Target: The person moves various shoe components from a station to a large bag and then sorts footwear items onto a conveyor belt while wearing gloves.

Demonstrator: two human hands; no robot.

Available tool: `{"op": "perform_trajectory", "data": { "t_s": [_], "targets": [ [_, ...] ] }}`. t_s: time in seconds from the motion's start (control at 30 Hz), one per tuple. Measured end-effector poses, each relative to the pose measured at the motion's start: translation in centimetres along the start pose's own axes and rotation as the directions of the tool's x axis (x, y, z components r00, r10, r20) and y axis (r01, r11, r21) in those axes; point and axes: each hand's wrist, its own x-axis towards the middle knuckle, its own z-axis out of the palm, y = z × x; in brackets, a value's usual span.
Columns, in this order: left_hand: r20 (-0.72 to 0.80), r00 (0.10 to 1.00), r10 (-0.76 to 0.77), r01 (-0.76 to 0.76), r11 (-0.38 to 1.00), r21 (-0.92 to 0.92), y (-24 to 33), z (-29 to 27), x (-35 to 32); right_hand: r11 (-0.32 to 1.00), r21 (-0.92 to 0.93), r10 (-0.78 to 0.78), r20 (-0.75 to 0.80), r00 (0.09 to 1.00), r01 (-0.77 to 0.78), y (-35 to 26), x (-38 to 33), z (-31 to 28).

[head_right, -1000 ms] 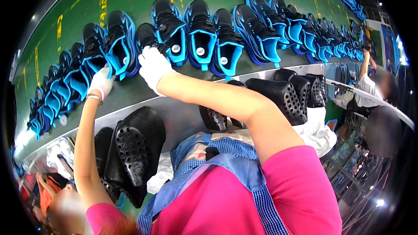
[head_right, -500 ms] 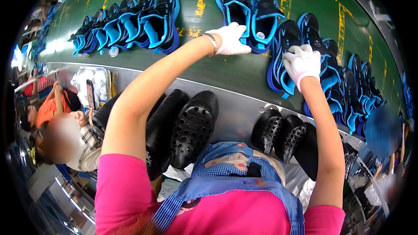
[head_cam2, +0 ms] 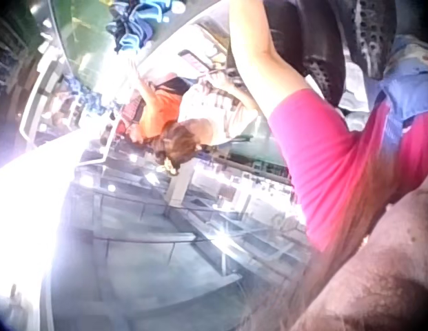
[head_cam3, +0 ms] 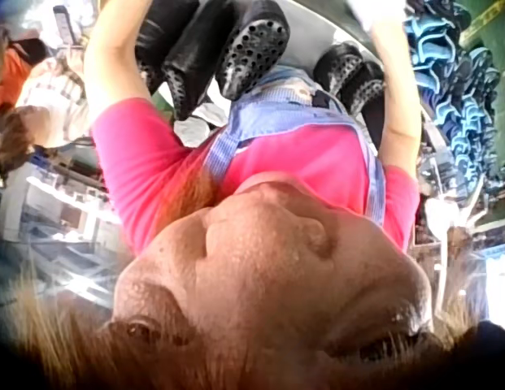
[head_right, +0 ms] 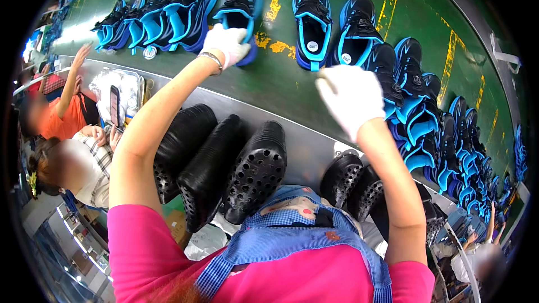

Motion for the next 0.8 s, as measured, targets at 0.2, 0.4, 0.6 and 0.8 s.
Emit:
{"op": "perform_trajectory", "data": {
  "t_s": [0.2,0.4,0.6,0.8],
  "targets": [
    [-0.064,0.949,0.308,-0.293,0.792,-0.536,2.6,0.7,-0.7,0.974,0.210,-0.085,-0.018,0.996,0.087,-3.5,2.8,6.7],
    [-0.432,0.816,-0.384,0.357,0.923,-0.145,-9.9,-0.2,-2.2,0.968,0.243,-0.089,0.077,0.993,0.067,-2.4,2.8,7.4],
    [-0.208,0.941,-0.266,0.312,0.920,0.237,-9.1,1.2,0.1,0.975,0.223,-0.063,0.162,0.985,0.025,-3.0,3.7,6.2],
    [0.057,0.998,-0.003,0.014,0.981,-0.193,1.2,-0.1,-3.1,0.916,0.379,-0.116,-0.060,0.991,0.131,-4.6,6.3,6.3]
  ]
}}
